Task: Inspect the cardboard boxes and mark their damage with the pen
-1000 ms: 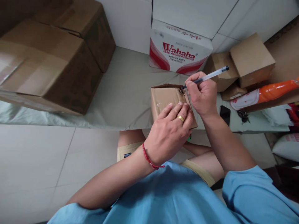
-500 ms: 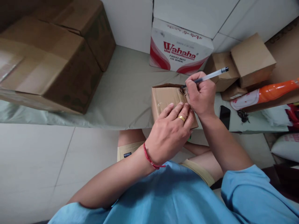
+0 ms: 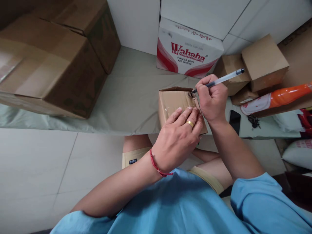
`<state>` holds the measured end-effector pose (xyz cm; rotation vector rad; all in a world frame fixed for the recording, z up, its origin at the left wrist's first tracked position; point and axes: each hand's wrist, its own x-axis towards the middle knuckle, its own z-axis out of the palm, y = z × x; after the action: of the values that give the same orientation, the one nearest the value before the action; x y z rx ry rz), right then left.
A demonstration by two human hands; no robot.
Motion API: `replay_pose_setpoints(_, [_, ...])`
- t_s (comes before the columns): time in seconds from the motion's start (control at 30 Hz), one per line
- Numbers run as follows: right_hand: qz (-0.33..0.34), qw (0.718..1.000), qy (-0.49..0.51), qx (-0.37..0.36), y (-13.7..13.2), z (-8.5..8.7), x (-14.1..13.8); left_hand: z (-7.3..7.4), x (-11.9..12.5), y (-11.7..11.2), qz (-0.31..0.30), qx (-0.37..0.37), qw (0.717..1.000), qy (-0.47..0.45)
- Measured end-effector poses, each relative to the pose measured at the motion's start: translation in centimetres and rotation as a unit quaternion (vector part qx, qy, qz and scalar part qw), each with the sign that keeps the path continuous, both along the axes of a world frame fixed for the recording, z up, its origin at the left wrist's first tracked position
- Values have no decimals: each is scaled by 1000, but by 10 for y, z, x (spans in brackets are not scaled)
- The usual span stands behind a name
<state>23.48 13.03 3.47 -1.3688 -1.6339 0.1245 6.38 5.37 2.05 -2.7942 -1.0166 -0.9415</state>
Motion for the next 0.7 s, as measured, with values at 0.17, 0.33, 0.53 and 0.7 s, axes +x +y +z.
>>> replay_pose_setpoints(0.17, [18, 1000, 0, -16, 0, 0, 5, 0, 0, 0, 2, 3, 1000, -1])
replay_pose_setpoints(0.33, [-8, 1000, -6, 8, -4, -1, 12, 1, 0, 0, 3, 4, 1000, -1])
replay_pose_setpoints(0.53, [-28, 997, 51, 49, -9, -15, 27, 1, -1, -1, -6, -12, 1000, -1])
replay_pose_setpoints(0.7, [-80, 995, 3, -61, -17, -54, 74, -1, -3, -1, -3, -4, 1000, -5])
